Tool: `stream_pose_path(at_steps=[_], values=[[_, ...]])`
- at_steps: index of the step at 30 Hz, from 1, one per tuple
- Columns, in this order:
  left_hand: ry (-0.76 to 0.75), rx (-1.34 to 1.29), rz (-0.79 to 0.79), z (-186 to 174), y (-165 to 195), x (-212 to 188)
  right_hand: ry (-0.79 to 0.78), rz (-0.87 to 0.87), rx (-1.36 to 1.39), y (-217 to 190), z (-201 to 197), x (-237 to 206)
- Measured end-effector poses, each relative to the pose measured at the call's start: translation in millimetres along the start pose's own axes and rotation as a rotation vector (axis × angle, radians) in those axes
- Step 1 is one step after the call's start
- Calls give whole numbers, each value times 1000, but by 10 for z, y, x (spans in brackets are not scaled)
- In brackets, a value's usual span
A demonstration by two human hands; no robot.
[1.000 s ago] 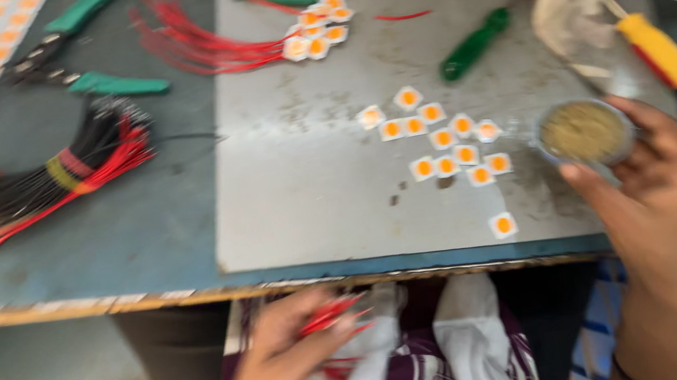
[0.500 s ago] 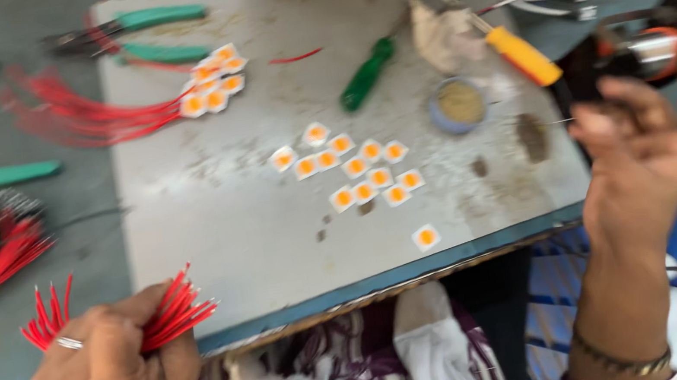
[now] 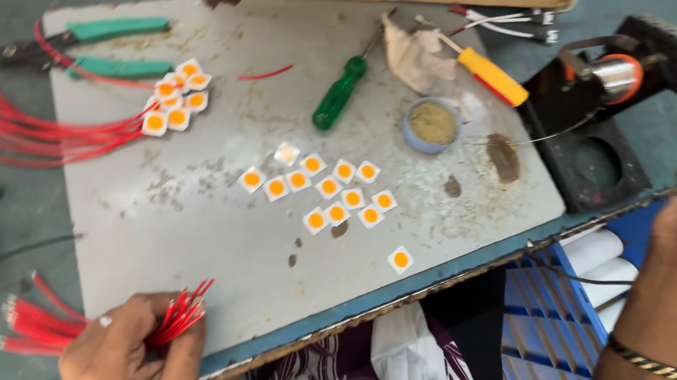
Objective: The person solders red wires to small square LED modules on a workbench. They strip wire ends with pliers, apply flux, and use a soldering iron to attach wires to the LED contacts. The person handles multiple wires and LEDs throughout the clip.
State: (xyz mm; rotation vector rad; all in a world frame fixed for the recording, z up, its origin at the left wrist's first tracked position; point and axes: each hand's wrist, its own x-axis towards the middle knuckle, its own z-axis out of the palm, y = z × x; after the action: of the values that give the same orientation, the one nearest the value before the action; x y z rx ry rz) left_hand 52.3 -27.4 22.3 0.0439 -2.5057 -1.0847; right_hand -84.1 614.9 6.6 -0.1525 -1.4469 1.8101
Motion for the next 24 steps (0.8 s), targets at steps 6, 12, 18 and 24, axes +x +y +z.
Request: stream_pose_path(at_steps=[6, 12, 18, 24], values=[[-55, -72, 119, -3, 155, 65, 100, -84, -114, -29, -731, -344], [-176, -131, 222, 120, 290, 144, -28, -162, -136, -409, -50, -1627], [-212, -160, 316, 85, 332, 184, -710, -139, -388, -504, 1532, -2631], [-213, -146, 371, 56, 327, 219, -812, -240, -611, -556, 2072, -2678]])
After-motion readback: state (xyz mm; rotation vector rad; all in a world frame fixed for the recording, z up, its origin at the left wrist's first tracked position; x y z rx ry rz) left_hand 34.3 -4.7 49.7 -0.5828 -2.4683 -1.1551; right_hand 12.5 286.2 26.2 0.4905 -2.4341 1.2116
